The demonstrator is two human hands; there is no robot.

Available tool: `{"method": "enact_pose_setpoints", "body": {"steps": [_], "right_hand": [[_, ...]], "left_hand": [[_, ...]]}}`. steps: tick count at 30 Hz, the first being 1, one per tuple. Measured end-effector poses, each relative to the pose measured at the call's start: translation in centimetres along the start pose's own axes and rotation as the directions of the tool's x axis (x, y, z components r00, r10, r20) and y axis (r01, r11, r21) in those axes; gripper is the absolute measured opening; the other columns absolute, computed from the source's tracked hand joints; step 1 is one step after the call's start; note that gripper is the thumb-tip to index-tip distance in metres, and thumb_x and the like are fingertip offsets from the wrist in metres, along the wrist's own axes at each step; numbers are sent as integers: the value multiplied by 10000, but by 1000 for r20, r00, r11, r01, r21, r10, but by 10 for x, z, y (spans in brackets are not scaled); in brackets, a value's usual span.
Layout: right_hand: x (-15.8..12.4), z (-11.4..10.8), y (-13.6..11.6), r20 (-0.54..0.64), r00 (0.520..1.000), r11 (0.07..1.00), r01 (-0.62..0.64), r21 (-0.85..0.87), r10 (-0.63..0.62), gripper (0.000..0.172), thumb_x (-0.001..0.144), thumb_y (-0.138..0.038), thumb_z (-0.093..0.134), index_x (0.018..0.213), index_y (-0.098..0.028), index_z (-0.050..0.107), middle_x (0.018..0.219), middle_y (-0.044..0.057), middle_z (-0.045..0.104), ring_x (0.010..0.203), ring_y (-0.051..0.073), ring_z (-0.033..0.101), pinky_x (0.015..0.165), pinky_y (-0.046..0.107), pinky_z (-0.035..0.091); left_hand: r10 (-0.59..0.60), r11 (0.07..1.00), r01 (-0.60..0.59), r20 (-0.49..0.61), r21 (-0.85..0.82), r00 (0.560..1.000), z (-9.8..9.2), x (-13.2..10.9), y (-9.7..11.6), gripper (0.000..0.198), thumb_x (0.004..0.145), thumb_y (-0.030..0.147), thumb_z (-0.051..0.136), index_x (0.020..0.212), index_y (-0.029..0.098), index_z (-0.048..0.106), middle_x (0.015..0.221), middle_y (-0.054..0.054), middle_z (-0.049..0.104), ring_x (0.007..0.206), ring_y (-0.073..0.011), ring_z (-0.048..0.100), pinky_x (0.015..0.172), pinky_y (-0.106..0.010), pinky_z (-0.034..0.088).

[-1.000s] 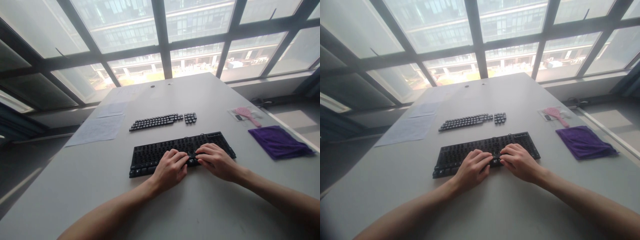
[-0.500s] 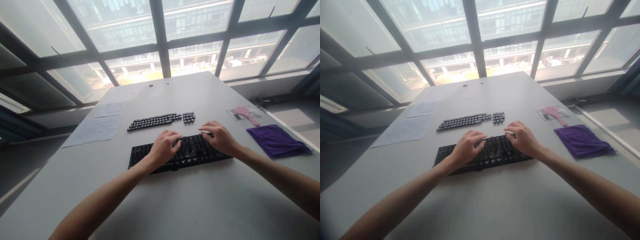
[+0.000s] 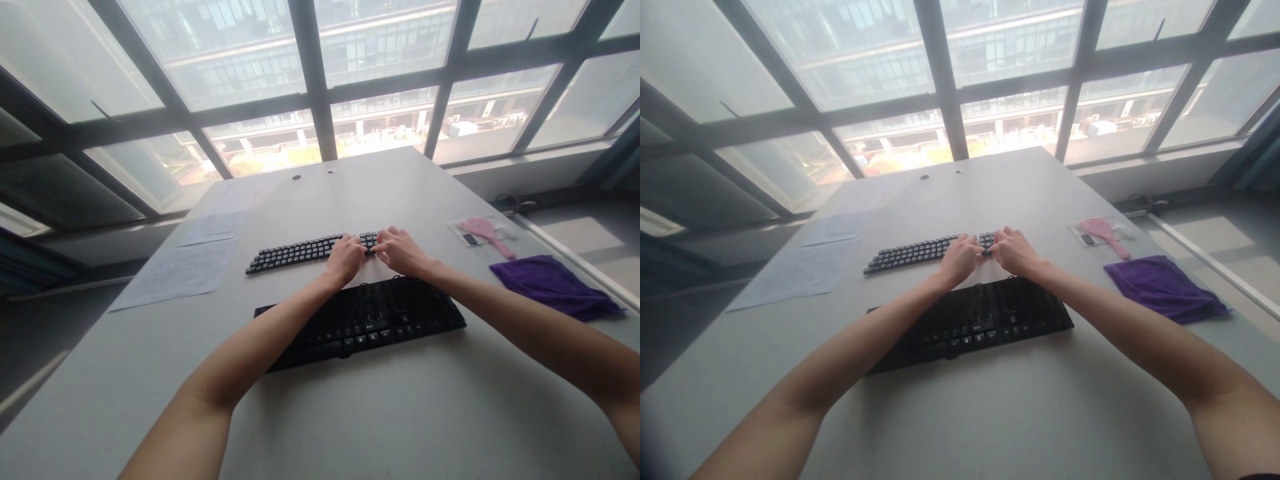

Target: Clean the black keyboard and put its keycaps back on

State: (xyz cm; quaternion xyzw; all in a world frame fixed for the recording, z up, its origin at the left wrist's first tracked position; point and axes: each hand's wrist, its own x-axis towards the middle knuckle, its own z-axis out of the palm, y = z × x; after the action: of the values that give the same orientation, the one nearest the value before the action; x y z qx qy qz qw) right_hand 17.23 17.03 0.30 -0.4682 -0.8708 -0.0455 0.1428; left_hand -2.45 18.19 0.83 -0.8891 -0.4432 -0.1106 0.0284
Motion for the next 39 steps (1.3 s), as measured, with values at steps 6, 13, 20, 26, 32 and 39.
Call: {"method": "enact_pose_setpoints", "body": {"steps": [6,13,20,26,32,39], "right_hand": [[2,1,-2,-18,997,997,78,10,-78,133,925,-267,679,919,-223,805,1074,106,685,1041,274,491,854,378,319],[2,-1,-5,14,994,993,104,59,-105,186,932,-163,625,810,-182,764,875,89,729,966,249,546,862,366,321],[-9,-9,3,-44,999,974,1,228,9,85,868,-158,674,853,-185,753,890,75,734,906,229,613,857,350,399],[-71,-39,16,-94,976,799,-104,592,197,100,859,-289,705,864,-197,742,852,40,725,769,186,637,758,328,495],[-137,-60,18,67,993,724,-115,680,95,151,859,-341,704,844,-194,740,857,54,732,773,189,628,731,339,511],[-148,-61,9,145,989,699,-121,705,24,103,863,-277,683,836,-195,741,842,44,716,784,187,630,735,322,509]], "left_hand": [[48,998,-47,-26,33,999,-2,-9,11,168,942,279,636,977,233,793,975,-88,688,991,-269,540,837,-390,437],[17,988,-16,9,-155,1000,-1,-10,15,186,929,226,624,902,210,807,936,-77,747,919,-237,598,912,-386,466],[-63,966,60,-7,-250,998,-9,-13,21,113,861,213,696,886,213,806,858,-44,774,821,-204,671,878,-332,509],[-173,836,179,61,-519,983,-36,-42,72,131,832,355,744,881,257,816,775,-4,764,733,-179,672,718,-280,503],[-161,818,215,146,-534,976,-39,-60,128,85,784,363,794,838,306,828,691,16,737,715,-186,666,781,-313,505],[-192,825,232,131,-515,973,-21,-62,141,81,789,340,803,862,317,833,813,-14,774,829,-223,648,803,-354,500]]}}
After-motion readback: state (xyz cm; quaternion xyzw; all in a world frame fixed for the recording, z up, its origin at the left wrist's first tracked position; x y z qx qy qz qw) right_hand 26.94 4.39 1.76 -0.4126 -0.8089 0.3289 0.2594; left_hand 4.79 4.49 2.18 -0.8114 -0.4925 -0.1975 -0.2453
